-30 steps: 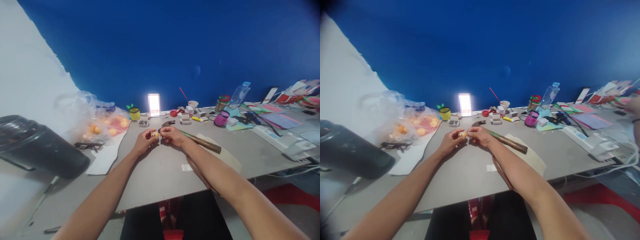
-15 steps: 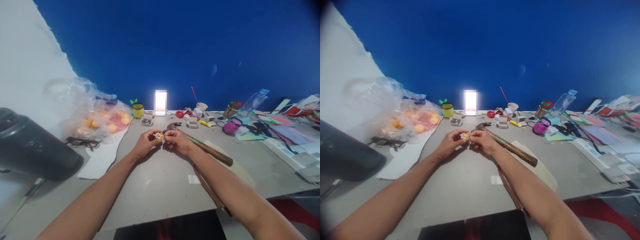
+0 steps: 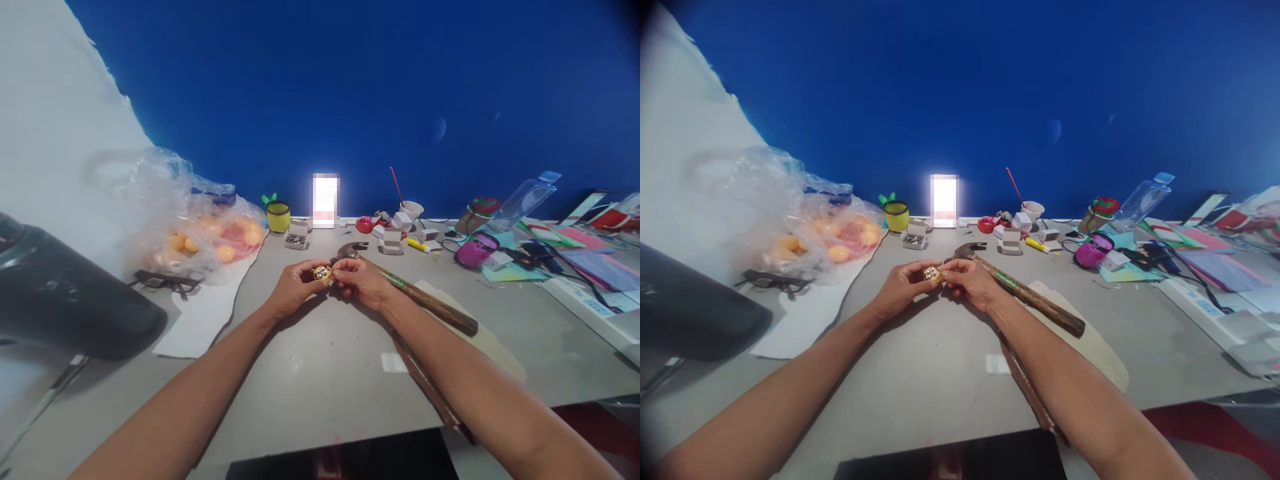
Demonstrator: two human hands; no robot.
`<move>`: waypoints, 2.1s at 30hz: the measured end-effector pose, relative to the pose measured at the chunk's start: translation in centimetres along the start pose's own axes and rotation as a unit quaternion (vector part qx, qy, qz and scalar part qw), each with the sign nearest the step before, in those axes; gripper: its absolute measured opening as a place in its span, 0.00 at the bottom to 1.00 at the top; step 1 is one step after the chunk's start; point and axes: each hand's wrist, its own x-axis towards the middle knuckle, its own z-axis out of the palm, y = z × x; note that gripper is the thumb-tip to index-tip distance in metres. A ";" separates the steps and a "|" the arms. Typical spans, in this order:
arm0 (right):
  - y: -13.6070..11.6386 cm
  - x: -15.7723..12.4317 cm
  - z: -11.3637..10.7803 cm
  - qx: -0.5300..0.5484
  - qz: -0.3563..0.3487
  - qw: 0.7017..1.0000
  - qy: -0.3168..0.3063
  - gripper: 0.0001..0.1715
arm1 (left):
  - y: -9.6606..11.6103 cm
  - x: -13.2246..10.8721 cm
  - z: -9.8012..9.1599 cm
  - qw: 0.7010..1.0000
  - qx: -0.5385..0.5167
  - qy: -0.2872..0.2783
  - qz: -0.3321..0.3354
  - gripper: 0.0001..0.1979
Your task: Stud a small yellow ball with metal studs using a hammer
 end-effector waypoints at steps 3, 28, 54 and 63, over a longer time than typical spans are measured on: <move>0.1 0.0 -0.1 -0.004 0.001 1.000 -0.001 0.27 | 0.0 -0.1 0.1 1.000 0.013 0.002 0.006 0.27; 0.2 0.0 0.4 -0.025 0.001 1.000 0.012 0.27 | -0.4 -0.2 0.0 0.997 0.068 -0.006 0.026 0.24; 0.4 0.1 0.4 -0.085 -0.017 0.996 -0.020 0.26 | 0.3 -0.3 0.3 0.997 0.069 -0.019 -0.002 0.24; 0.4 0.1 -0.4 -0.072 -0.022 0.995 -0.063 0.33 | 0.6 -0.5 -0.5 0.999 0.030 -0.027 -0.030 0.28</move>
